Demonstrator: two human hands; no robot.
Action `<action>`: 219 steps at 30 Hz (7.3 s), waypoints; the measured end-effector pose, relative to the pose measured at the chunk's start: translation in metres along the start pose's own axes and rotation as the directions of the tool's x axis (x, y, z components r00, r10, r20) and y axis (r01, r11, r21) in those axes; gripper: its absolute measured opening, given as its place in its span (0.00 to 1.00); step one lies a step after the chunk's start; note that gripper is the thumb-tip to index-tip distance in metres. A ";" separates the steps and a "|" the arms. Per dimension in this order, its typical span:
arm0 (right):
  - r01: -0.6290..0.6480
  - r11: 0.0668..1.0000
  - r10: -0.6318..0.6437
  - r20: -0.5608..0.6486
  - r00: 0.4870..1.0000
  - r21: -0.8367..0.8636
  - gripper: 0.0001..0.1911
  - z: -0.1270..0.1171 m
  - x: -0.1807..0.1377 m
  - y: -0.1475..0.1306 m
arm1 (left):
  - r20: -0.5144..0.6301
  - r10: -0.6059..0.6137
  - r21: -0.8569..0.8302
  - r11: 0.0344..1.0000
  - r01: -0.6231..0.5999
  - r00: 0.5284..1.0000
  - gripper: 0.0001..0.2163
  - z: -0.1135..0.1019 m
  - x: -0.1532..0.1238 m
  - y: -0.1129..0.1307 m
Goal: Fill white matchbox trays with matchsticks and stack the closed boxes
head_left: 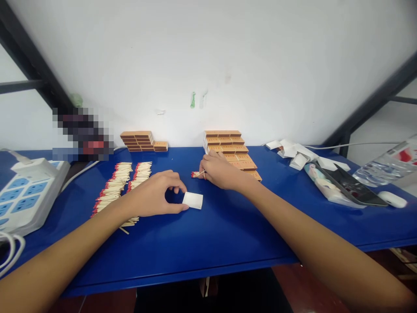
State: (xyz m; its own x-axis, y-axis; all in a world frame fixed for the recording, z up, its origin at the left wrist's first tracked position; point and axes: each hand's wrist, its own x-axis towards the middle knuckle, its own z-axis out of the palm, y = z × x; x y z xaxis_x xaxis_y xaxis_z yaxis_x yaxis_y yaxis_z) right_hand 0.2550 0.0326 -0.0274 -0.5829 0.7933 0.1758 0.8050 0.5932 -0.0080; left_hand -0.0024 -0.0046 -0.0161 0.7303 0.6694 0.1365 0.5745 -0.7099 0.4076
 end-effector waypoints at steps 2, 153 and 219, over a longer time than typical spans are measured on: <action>0.012 0.998 -0.013 -0.016 1.000 -0.069 0.15 0.002 -0.002 -0.002 | -0.023 -0.005 0.024 1.000 0.005 1.000 0.15 0.000 0.000 -0.003; -0.070 0.828 0.081 0.006 0.997 0.556 0.08 -0.029 -0.044 -0.045 | -0.023 0.012 -0.077 0.997 -0.013 1.000 0.17 -0.005 0.001 -0.004; -0.017 0.805 -0.053 0.101 0.994 0.593 0.04 -0.029 -0.048 -0.033 | -0.050 0.074 -0.016 0.997 -0.075 0.996 0.16 -0.003 0.001 0.000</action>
State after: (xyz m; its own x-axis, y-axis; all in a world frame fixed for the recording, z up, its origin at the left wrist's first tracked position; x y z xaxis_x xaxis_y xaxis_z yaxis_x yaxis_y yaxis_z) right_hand 0.2598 -0.0290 -0.0074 -0.6331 0.7703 0.0761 0.5920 0.5451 -0.5936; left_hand -0.0028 -0.0032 -0.0138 0.7511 0.6254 0.2114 0.5125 -0.7542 0.4105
